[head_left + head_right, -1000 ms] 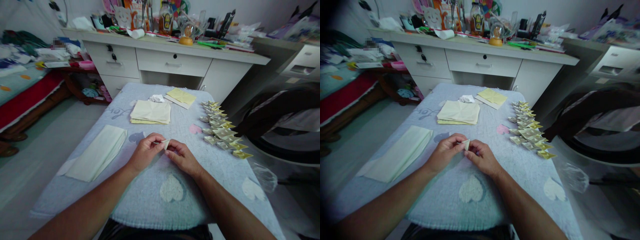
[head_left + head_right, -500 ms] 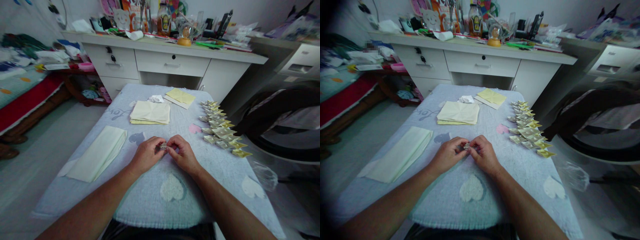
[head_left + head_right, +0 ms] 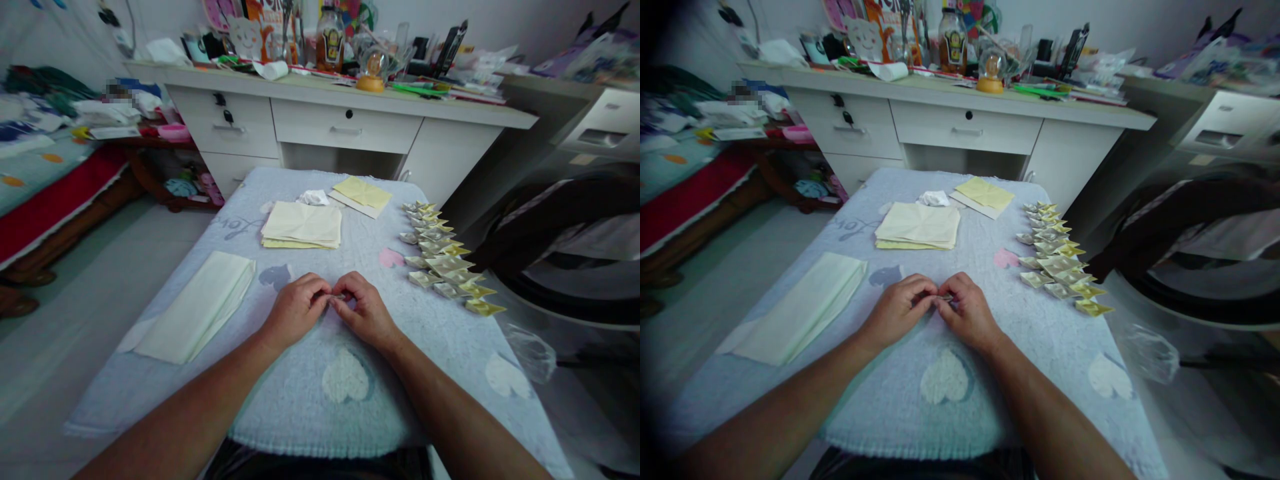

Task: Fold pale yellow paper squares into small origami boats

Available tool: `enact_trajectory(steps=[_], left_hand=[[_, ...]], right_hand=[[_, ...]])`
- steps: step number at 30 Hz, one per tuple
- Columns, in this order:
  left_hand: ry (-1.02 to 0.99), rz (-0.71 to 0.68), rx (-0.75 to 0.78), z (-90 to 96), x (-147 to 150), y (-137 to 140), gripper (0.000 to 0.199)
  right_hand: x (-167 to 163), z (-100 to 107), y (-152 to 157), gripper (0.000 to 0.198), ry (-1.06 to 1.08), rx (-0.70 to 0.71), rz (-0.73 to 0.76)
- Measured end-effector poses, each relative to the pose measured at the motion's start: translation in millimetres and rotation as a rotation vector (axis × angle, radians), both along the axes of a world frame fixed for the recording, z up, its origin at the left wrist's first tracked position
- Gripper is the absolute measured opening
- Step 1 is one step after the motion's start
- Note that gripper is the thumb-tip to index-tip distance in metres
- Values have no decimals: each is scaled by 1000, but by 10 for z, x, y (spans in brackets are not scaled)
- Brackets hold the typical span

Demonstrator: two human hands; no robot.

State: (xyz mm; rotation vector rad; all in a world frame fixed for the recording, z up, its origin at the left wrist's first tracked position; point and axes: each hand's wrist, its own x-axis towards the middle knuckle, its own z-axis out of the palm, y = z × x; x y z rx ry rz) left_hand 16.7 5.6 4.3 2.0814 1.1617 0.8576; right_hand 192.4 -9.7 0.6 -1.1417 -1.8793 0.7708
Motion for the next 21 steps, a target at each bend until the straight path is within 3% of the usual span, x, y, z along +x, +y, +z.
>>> enact_trajectory(steps=[8,15,21], left_hand=[[-57,22,-25,15,-5,13,11],[-432,93,-393,-35,-18,49,13],[-558,148,-467,-25,-17,70,16]], right_hand=[[4,-6,5,10,26,-11,-33],[53,-34,14,11,211,-145,-90],[46,-42,18,9,365,-314,-76]])
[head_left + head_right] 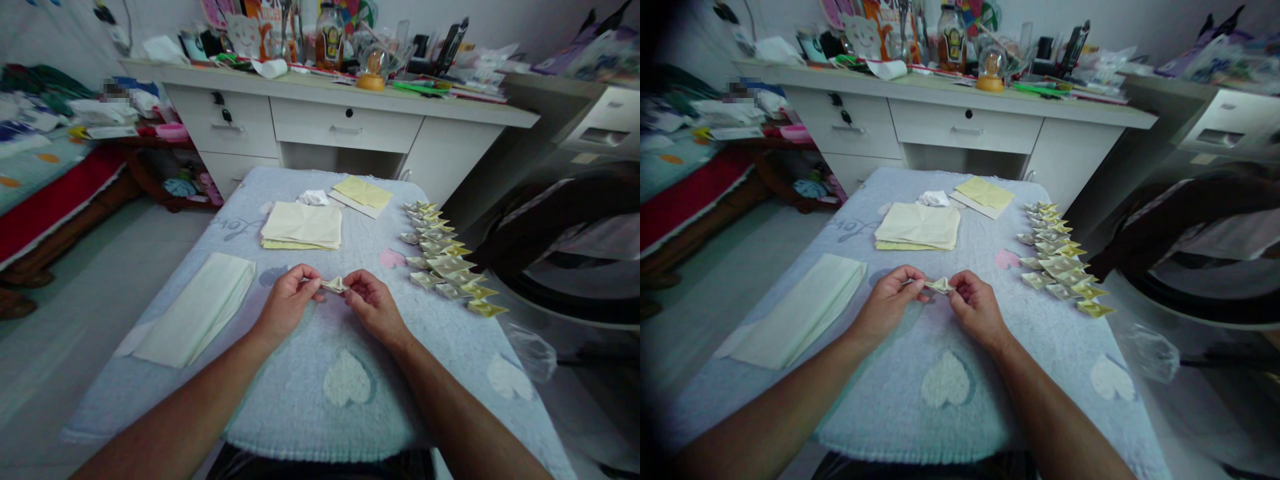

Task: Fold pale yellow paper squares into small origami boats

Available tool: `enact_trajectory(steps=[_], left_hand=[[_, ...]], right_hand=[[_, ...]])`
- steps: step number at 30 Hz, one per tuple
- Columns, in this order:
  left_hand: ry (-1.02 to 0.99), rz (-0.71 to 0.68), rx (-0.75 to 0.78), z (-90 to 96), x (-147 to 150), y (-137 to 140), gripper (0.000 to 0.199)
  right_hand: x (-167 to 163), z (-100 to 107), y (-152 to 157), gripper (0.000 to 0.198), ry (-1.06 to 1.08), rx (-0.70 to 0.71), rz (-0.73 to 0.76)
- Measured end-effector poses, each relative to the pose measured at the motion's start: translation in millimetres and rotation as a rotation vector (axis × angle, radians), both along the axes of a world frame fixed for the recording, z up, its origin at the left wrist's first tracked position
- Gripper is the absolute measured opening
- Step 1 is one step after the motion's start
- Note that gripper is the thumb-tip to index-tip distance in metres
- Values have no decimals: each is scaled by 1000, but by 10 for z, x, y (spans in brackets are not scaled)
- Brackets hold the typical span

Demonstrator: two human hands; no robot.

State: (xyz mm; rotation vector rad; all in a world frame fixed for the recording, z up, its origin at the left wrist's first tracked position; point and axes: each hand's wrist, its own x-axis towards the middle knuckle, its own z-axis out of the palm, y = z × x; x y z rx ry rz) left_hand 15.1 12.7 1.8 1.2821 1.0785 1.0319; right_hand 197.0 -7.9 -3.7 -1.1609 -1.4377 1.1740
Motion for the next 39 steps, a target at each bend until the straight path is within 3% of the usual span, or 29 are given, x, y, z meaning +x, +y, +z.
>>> enact_trajectory(steps=[5,12,16,21,27,31,35,39], left_hand=[[7,8,13,35,1,-17,14],[25,0,33,12,0,-17,14],[-53,26,-44,-15,3,7,16],[-110,12,-79,3,28,6,16],[-19,12,-28,6,5,-10,18],[69,-110,-2,5,13,-45,29],[154,-214,97,6,53,-64,47],[135,-190,51,-8,33,-36,40]], right_hand=[[37,23,-11,15,5,-21,-10],[35,20,-3,22,-168,37,-90],[3,35,17,27,-3,-69,-159],[-27,20,22,28,178,-134,-139],[-34,-8,-8,20,-141,-37,-188],[-50,-7,-17,15,-347,75,-204],[-67,-1,-30,14,-434,166,-161],[-73,34,-59,14,-459,206,-134]])
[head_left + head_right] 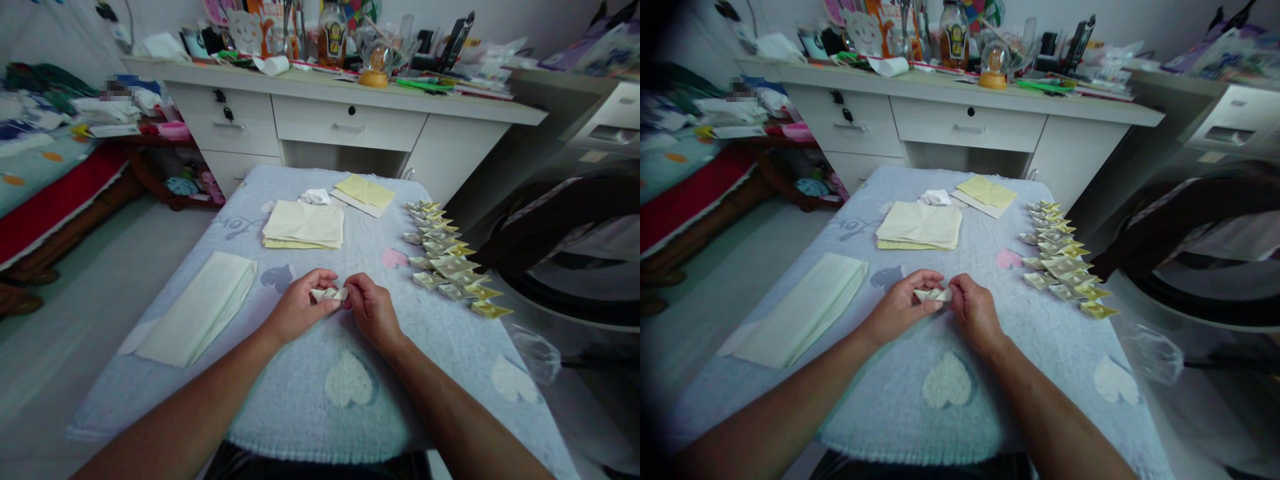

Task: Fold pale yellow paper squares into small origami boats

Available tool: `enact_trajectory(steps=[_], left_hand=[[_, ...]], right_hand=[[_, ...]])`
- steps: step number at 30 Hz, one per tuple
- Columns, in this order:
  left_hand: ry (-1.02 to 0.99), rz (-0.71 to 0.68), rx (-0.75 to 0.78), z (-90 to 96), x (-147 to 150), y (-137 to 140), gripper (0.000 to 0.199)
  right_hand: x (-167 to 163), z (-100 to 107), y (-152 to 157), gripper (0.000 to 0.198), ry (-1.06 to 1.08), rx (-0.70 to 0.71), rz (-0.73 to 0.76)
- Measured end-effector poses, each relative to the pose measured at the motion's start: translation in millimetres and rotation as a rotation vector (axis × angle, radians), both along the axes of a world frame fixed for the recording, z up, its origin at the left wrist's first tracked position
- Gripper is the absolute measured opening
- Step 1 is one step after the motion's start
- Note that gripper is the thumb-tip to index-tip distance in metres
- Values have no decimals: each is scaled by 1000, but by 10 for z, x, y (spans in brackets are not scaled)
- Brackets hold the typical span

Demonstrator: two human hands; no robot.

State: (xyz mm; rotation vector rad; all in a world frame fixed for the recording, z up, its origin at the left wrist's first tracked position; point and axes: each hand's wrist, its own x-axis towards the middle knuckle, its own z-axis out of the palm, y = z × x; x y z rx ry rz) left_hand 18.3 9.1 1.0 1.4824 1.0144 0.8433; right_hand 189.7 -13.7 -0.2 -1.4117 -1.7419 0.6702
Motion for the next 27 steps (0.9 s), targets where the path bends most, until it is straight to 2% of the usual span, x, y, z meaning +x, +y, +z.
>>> enact_trajectory(steps=[5,9,18,24,27], left_hand=[[-204,74,-137,21,-65,34,41],[-289,106,-222,66,-74,41,32],[-253,62,-251,49,-80,67,25],[-199,-46,-225,37,-52,46,29],[-233,-5,-223,52,-44,26,26]], right_hand=[[-5,43,-24,14,58,-24,44],[0,38,-30,14,90,-25,57],[26,-4,-27,15,164,-77,64],[32,-8,-5,20,316,-175,64],[34,32,-5,25,462,-236,113]])
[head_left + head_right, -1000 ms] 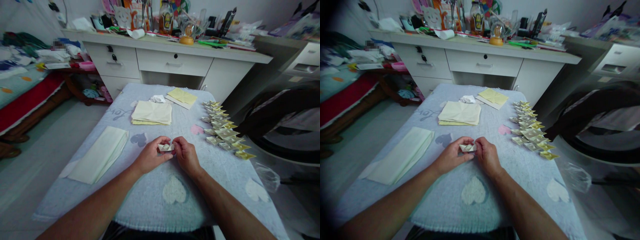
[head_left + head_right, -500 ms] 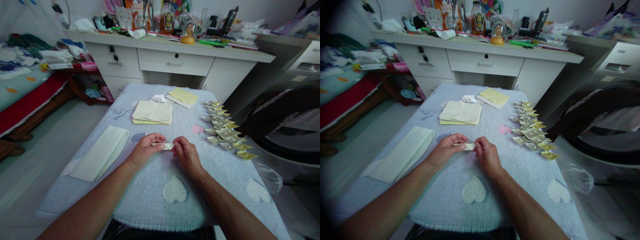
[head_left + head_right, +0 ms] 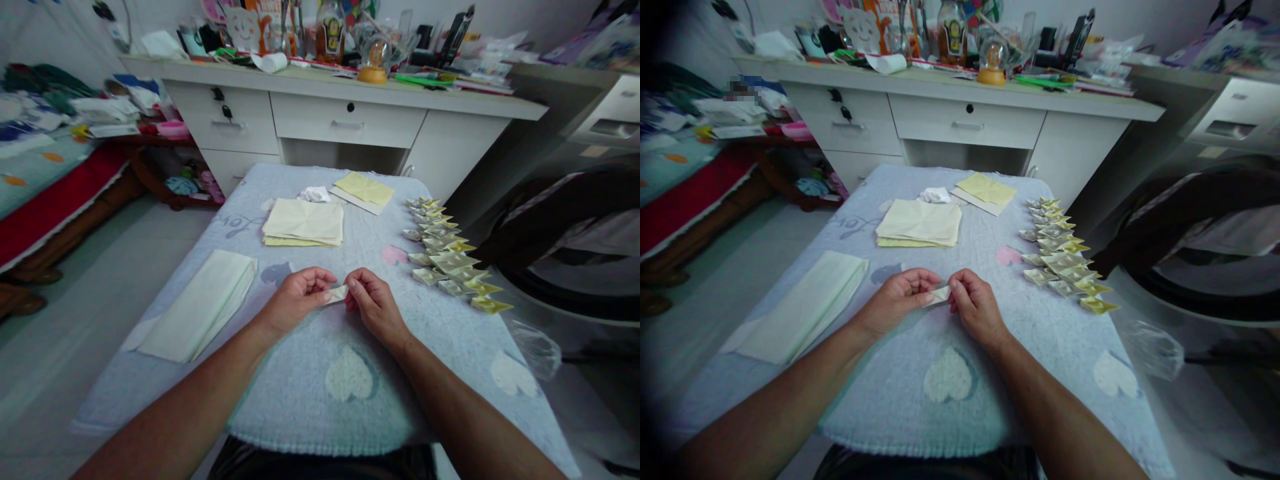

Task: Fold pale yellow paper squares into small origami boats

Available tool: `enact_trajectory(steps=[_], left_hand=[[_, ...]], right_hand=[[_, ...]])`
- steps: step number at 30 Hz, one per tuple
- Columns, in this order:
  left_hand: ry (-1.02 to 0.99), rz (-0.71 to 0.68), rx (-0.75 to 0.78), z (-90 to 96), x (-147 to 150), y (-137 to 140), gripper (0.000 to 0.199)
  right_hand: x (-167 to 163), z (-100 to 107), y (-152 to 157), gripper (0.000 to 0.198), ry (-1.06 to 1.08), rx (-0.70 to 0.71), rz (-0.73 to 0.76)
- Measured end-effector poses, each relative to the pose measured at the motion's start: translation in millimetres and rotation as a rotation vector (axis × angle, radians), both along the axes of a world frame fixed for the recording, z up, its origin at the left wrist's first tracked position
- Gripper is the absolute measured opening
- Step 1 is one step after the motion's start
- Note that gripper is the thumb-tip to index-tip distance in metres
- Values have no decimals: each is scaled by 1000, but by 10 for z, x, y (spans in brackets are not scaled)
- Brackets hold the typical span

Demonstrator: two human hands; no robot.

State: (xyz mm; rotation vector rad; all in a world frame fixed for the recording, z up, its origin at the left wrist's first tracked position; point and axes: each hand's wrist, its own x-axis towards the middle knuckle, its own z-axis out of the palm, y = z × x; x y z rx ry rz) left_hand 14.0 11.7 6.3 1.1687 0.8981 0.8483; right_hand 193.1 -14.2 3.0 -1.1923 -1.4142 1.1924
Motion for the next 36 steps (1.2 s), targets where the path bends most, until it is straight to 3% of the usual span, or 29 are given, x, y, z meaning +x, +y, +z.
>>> enact_trajectory(steps=[6,13,18,28,36], left_hand=[[-167,209,-43,-38,23,2,19],[-223,62,-145,-55,77,-30,26],[-185,18,-114,-46,86,-32,19],[-131,46,-69,-55,70,-24,10],[-206,15,-136,-46,64,-23,16]], right_hand=[[-39,7,-2,25,198,-46,93],[-75,-22,26,27,204,-33,122],[-44,29,26,29,213,-60,119],[-31,67,0,30,270,-94,198],[-7,45,9,28,324,-142,271]])
